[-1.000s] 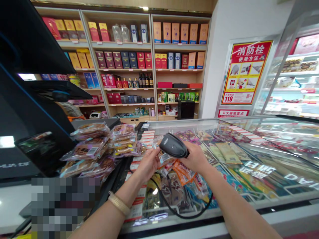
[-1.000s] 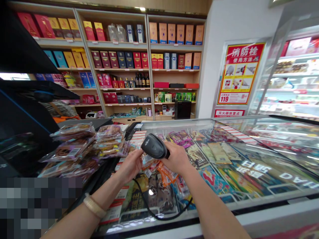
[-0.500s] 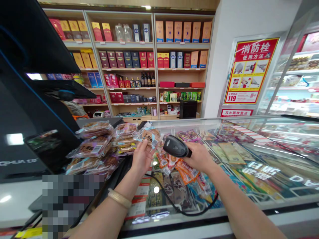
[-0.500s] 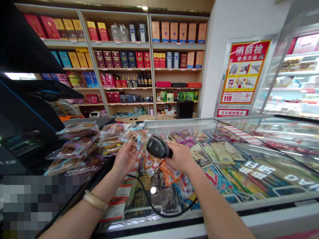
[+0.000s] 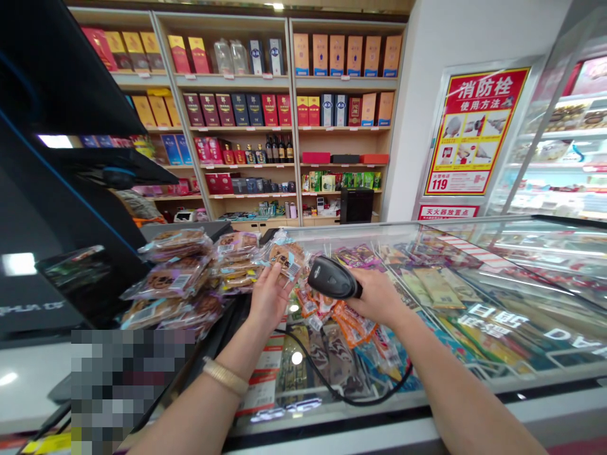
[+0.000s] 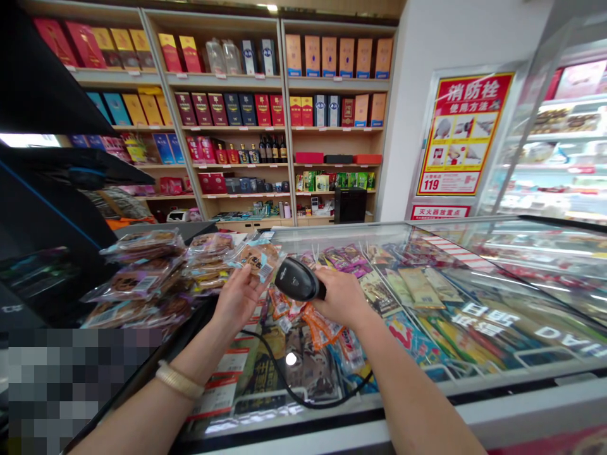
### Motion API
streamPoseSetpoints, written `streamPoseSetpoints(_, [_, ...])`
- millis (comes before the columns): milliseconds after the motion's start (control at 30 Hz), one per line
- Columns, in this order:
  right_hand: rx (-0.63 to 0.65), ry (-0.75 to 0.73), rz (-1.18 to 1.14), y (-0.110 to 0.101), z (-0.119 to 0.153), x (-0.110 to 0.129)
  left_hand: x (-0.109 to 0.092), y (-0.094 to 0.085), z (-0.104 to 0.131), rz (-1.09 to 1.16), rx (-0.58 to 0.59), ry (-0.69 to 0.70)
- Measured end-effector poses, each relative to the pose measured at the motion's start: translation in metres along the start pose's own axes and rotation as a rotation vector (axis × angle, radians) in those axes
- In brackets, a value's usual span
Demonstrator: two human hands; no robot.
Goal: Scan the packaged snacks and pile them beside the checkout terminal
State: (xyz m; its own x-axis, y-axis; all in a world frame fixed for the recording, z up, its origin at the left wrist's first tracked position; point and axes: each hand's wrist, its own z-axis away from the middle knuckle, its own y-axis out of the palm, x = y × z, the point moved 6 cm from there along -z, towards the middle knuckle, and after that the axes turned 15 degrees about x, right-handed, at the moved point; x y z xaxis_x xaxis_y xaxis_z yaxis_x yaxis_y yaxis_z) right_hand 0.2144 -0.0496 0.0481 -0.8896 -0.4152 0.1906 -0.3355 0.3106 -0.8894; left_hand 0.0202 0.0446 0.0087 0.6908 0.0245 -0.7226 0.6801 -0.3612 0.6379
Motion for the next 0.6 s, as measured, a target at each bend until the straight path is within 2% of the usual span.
streamPoseSetpoints(133, [-0.130, 0.074, -0.021, -0.008, 0.003, -0.010, 0.002, 0.001, 0.000, 0.006, 0.033, -0.034])
streamPoseSetpoints(333, [-0.349, 0.217, 0.003, -0.017, 0.011, -0.032, 0.020, 0.000, 0.001, -0.097, 0.064, -0.203])
streamPoseSetpoints(500, [-0.393, 0.253, 0.019, -0.017, 0.013, -0.038, 0.029, -0.013, 0.000, -0.345, -0.032, -0.187])
streamPoseSetpoints(600, [-0.381, 0.246, 0.021, -0.017, 0.012, -0.037, 0.025, -0.017, -0.004, -0.537, -0.001, -0.117])
